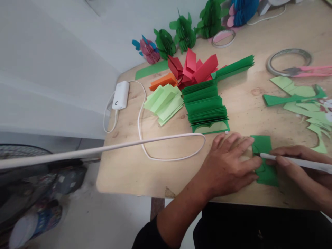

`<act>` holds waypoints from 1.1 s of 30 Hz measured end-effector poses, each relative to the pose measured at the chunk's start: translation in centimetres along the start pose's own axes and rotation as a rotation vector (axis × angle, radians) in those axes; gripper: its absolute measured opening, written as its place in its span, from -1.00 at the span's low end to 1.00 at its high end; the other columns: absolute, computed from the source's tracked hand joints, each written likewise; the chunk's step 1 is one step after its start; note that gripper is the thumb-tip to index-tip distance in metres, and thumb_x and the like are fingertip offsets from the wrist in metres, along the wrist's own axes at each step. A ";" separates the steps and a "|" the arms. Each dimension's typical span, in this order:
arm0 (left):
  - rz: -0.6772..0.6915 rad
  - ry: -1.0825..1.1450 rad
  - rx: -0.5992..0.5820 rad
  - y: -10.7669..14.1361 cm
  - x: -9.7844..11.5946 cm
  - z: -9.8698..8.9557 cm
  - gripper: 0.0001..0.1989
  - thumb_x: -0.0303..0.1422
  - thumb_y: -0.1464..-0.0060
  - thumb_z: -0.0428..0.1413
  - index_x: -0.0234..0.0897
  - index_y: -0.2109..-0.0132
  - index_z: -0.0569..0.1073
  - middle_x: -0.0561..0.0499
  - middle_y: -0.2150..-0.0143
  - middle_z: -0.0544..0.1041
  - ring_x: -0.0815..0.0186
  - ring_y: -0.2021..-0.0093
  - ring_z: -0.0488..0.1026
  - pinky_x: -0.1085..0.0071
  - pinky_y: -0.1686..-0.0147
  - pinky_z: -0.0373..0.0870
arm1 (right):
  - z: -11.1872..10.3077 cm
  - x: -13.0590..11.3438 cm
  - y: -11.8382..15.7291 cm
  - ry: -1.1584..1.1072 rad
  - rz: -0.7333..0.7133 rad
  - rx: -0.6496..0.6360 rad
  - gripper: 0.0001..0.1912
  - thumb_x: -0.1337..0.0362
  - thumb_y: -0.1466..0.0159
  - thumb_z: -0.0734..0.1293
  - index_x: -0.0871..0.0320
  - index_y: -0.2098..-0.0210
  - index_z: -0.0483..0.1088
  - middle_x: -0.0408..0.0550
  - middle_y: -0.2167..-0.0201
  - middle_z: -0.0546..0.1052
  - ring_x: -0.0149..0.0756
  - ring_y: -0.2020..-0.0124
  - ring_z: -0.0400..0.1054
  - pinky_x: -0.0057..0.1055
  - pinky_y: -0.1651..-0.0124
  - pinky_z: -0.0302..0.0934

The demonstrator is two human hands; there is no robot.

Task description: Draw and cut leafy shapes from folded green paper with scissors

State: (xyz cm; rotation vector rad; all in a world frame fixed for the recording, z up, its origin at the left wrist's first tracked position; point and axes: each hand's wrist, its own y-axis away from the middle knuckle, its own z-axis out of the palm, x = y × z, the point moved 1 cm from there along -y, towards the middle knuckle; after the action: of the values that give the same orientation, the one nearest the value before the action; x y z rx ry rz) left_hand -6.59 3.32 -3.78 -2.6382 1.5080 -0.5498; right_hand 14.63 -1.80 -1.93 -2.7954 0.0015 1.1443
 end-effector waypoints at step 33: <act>0.008 0.022 0.065 0.0 0.0 0.0 -0.64 -0.11 -0.33 0.01 -0.13 -0.08 0.56 -0.14 -0.33 0.38 -0.03 -0.31 0.22 -0.05 -0.25 0.12 | 0.1 -0.6 -0.3 0.017 -0.095 0.054 -0.70 -0.06 -0.34 0.26 -0.10 0.30 0.55 -0.20 0.38 0.69 -0.21 0.43 0.59 -0.37 0.46 0.43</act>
State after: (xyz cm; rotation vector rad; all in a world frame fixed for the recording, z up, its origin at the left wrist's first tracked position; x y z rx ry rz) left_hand -6.57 3.35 -3.82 -2.5848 1.4794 -0.6182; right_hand 14.18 -1.54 -1.56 -2.7262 -0.0971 1.0824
